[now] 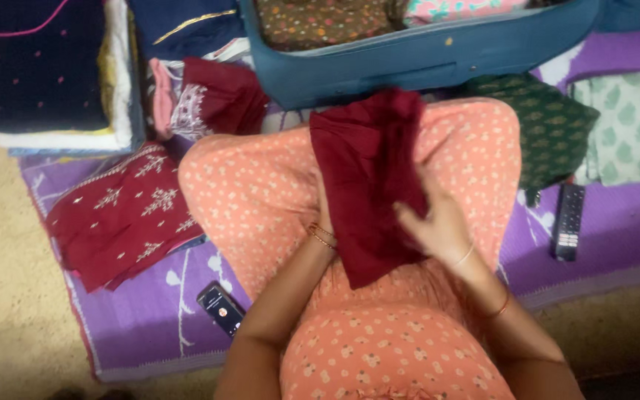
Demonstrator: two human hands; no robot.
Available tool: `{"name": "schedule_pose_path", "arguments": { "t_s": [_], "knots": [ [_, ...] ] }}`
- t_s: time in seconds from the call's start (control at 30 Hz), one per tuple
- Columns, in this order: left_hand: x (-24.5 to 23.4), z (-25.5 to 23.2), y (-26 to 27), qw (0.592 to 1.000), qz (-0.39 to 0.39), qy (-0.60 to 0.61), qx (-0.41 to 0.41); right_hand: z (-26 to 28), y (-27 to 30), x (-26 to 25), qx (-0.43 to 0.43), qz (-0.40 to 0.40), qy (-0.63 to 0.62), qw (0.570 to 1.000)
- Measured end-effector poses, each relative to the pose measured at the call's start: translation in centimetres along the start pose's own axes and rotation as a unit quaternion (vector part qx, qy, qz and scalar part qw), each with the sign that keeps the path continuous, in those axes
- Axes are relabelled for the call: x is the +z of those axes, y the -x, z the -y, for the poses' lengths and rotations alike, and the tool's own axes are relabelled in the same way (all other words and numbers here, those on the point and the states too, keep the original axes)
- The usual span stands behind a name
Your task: The person folds a maroon garment and a pink patterned garment by hand on a purple mat, then places them into an open suitcase.
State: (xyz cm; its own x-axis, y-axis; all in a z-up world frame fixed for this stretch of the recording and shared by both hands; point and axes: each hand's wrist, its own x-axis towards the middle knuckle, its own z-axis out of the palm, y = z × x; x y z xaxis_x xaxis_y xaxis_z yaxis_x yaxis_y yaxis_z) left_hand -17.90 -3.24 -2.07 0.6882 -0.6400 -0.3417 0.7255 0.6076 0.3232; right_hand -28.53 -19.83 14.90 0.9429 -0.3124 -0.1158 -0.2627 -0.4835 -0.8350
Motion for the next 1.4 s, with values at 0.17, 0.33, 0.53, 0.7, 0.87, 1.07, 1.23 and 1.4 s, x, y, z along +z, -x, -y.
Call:
{"name": "schedule_pose_path", "arguments": {
  "t_s": [0.17, 0.33, 0.53, 0.7, 0.87, 1.07, 1.23, 1.4],
  "knots": [
    [1.7, -1.7, 0.8, 1.0, -0.004, 0.001, 0.031, 7.4, -0.1, 5.4, -0.096, 0.1, 0.118, 0.983],
    [4.0, -6.1, 6.6, 0.983, -0.066, -0.163, 0.048, 8.3, -1.3, 7.4, -0.091, 0.206, 0.211, 0.951],
    [1.7, -9.0, 10.1, 0.96, -0.18, -0.163, 0.141, 9.3, -0.2, 12.0, -0.276, 0.192, 0.2, 0.92],
    [2.2, -8.6, 11.9, 0.962, -0.2, -0.081, 0.165, 10.5, -0.7, 14.1, -0.251, 0.251, 0.126, 0.926],
    [5.0, -12.6, 13.9, 0.864, -0.125, -0.414, 0.256, 10.3, -1.8, 15.6, -0.254, 0.216, 0.121, 0.935],
    [-0.7, -23.0, 15.4, 0.765, -0.284, -0.394, 0.423, 10.4, -3.8, 16.5, -0.227, 0.212, 0.181, 0.933],
    [-7.2, -27.9, 16.3, 0.407, -0.434, -0.727, 0.342, 10.1, -4.2, 14.6, -0.16, 0.235, 0.095, 0.954],
    [-12.5, -27.4, 9.1, 0.376, -0.422, -0.783, 0.259, 7.9, -5.2, 13.0, -0.199, 0.203, -0.043, 0.958]
  ]
}}
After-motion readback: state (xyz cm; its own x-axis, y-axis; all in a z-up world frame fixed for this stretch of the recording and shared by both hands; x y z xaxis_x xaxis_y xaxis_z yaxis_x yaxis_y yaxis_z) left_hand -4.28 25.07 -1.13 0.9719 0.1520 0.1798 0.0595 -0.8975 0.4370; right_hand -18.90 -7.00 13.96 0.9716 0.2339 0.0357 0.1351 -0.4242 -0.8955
